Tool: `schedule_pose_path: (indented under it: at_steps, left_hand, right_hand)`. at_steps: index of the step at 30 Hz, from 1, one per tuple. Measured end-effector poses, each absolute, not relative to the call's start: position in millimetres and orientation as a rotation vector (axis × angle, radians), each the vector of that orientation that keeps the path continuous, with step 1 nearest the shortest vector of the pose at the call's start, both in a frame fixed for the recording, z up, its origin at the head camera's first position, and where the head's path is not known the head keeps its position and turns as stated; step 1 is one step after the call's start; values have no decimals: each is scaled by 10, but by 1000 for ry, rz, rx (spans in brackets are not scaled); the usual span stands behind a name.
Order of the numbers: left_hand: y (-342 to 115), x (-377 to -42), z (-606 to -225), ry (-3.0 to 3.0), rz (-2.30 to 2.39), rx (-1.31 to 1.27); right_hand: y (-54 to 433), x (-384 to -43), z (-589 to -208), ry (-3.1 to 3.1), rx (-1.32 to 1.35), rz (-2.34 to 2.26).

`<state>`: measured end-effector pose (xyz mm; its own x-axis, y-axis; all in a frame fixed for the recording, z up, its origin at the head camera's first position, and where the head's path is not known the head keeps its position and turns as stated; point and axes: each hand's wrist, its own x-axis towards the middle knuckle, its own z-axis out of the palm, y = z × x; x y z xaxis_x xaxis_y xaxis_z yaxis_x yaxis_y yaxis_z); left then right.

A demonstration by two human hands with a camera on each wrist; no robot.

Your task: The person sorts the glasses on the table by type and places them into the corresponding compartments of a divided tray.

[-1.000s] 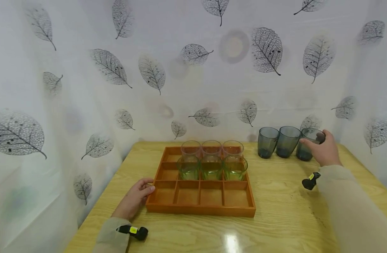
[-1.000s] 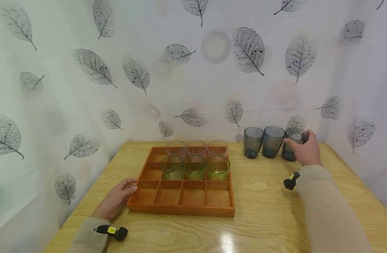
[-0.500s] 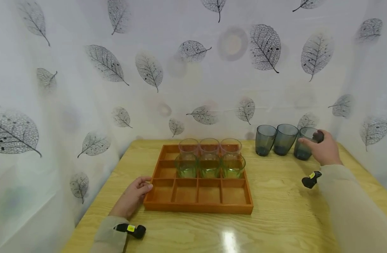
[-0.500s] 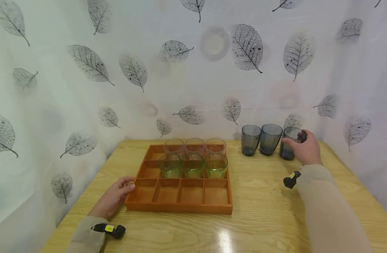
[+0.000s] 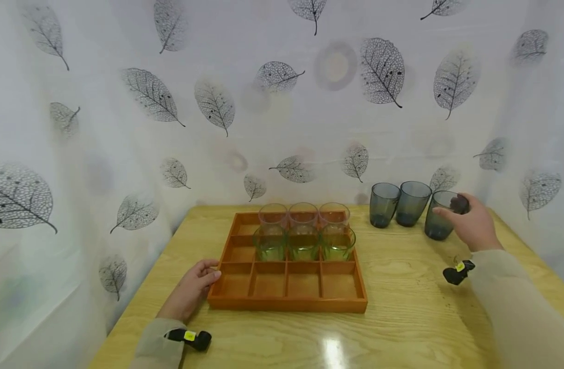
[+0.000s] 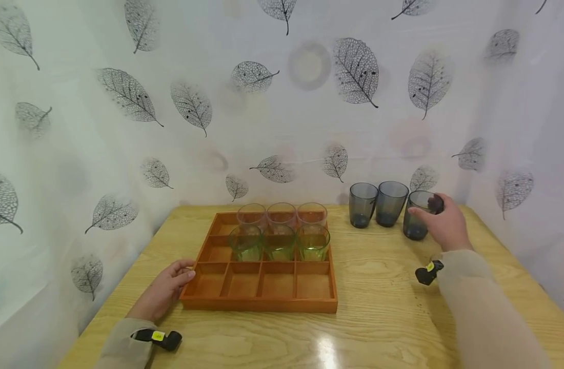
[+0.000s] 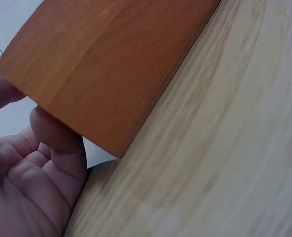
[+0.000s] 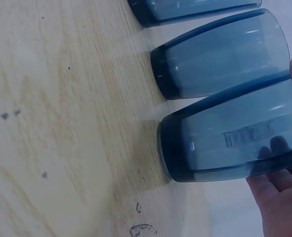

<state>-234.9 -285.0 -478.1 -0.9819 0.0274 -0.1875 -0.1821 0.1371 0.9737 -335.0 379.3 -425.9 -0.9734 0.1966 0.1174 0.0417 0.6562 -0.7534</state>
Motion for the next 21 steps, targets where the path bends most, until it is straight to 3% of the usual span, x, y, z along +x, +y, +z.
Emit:
schedule_pose_path:
  at_steps: [21]
  left_hand:
    - [-2875, -2359, -4807, 2218, 1980, -119]
  right_hand:
    - [3556, -2912, -4029, -2613, 78, 1255]
